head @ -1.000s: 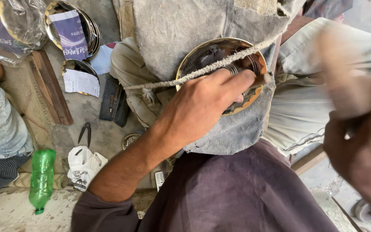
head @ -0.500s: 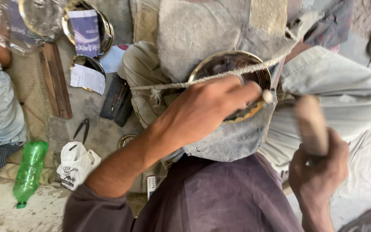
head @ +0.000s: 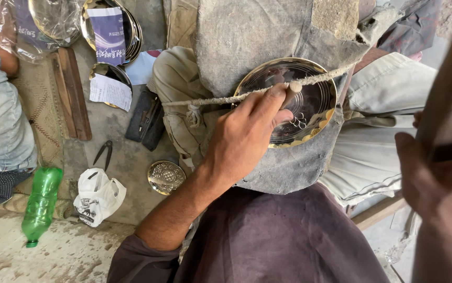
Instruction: The person sits cross-legged on the floor with a brass plate on their lap and engraves a decorative pattern into it, holding a punch against the surface and striking it with a hammer. They reposition the plate, continue chasing the design, and later use a wooden mallet and punch to work the pattern.
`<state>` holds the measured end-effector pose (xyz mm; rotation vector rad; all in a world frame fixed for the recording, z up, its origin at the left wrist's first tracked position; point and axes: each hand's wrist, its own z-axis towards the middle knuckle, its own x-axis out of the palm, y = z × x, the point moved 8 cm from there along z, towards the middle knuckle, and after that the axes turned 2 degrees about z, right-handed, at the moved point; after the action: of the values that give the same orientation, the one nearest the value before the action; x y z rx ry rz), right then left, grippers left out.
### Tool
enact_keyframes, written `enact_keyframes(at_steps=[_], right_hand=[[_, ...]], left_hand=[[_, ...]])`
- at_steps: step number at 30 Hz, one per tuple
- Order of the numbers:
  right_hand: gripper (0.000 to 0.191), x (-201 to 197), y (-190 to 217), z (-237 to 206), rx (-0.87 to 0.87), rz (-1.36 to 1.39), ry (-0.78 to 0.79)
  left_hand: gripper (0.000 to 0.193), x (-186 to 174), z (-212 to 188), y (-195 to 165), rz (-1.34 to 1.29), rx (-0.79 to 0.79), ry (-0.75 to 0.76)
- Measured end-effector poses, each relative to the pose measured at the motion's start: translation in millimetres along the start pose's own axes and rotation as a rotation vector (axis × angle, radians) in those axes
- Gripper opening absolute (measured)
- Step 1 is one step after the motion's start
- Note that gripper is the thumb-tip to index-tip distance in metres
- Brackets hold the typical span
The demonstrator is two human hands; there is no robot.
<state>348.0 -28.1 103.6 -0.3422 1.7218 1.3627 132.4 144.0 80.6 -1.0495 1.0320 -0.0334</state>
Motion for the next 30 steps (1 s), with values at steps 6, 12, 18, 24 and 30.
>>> enact_keyframes(at_steps=[6, 12, 18, 24, 30], right_hand=[[0.033, -0.4, 63.8, 52.7, -0.454, -0.201, 0.127], [0.052, 0.3, 95.9, 84.5, -0.466, -0.294, 0.188], [0.049, 4.3, 144.6, 99.4, -0.531, -0.579, 0.281], [0.039, 2.8, 193.6, 106.4, -0.576, -0.544, 0.239], [0.052, 0.8, 182.3, 111.1, -0.573, -0.517, 0.291]], left_hand=[[0.04, 1.2, -1.2, -4.7, 0.029, 0.005, -0.005], [0.028, -8.7, -10.7, -3.5, 0.016, -0.1, -0.18], [0.026, -19.8, -26.9, -10.0, 0.021, -0.212, -0.366], [0.026, -15.5, -33.8, -10.6, -0.043, -0.315, -0.371], [0.026, -16.5, -30.1, -11.6, 0.006, -0.267, -0.349]])
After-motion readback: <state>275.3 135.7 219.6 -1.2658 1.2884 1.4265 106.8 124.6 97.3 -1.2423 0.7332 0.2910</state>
